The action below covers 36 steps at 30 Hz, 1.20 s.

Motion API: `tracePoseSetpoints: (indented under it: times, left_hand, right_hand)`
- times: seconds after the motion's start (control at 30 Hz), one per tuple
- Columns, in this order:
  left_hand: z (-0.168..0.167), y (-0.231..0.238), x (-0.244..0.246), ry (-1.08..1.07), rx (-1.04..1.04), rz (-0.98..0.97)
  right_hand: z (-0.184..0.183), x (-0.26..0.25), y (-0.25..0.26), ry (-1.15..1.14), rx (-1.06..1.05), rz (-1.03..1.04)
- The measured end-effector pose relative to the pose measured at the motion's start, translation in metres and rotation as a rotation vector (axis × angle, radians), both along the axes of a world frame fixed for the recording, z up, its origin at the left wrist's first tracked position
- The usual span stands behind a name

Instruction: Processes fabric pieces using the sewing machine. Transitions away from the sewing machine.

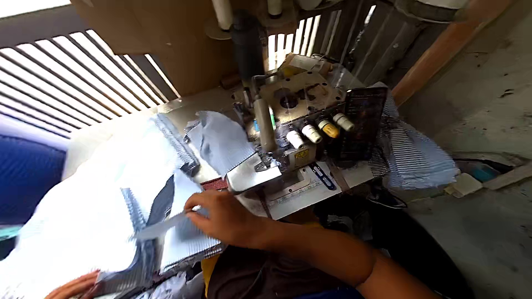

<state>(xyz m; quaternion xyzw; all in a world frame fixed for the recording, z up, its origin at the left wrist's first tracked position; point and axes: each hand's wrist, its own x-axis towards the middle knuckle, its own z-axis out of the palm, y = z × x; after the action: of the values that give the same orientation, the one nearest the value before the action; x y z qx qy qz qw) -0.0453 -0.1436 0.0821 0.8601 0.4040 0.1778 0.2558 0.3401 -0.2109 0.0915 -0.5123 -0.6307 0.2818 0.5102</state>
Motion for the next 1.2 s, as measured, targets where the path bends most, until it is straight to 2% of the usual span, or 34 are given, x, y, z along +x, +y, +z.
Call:
tracePoseSetpoints:
  times: [0.17,0.23,0.3,0.4,0.5,0.57,0.63,0.73,0.8,0.87,1.0,1.1,1.2]
  left_hand:
    - [0.024,-0.006,0.025,-0.121,-0.109,0.359]
    - [0.035,-0.001,0.035,-0.154,-0.04,0.443]
    - [0.044,-0.001,0.047,-0.166,0.113,0.446]
    - [0.056,-0.028,0.09,-0.193,0.221,0.326]
    - [0.044,-0.07,0.158,-0.39,0.018,0.104]
    - [0.028,-0.095,0.199,-0.515,-0.224,-0.084]
    - [0.018,-0.113,0.229,-0.613,-0.446,-0.22]
    - [0.009,-0.121,0.253,-0.713,-0.636,-0.27]
    - [0.007,-0.117,0.261,-0.736,-0.711,-0.324]
    - [0.007,-0.113,0.27,-0.687,-0.651,-0.339]
    - [0.01,-0.099,0.285,-0.4,-0.213,-0.287]
    - [0.013,-0.077,0.291,-0.297,-0.005,-0.231]
    - [0.014,-0.061,0.3,-0.346,-0.022,-0.153]
  right_hand:
    - [-0.009,0.016,-0.016,0.04,0.123,-0.118]
    - [-0.014,0.022,-0.026,0.034,0.212,-0.112]
    - [-0.011,0.029,-0.043,0.014,0.247,-0.033]
    - [-0.002,0.033,-0.079,0.037,0.216,0.213]
    - [0.01,0.038,-0.104,0.154,0.185,0.452]
    - [0.01,0.045,-0.112,0.187,0.161,0.376]
    - [0.007,0.055,-0.115,0.137,0.082,0.177]
    - [0.002,0.074,-0.119,0.098,-0.099,-0.01]
    - [-0.002,0.086,-0.123,0.151,-0.19,-0.005]
    - [-0.007,0.097,-0.127,0.237,-0.257,0.071]
    - [-0.029,0.116,-0.13,0.363,-0.332,0.266]
    - [-0.045,0.117,-0.136,0.266,-0.362,0.101]
    - [-0.049,0.108,-0.139,0.129,-0.285,-0.189]
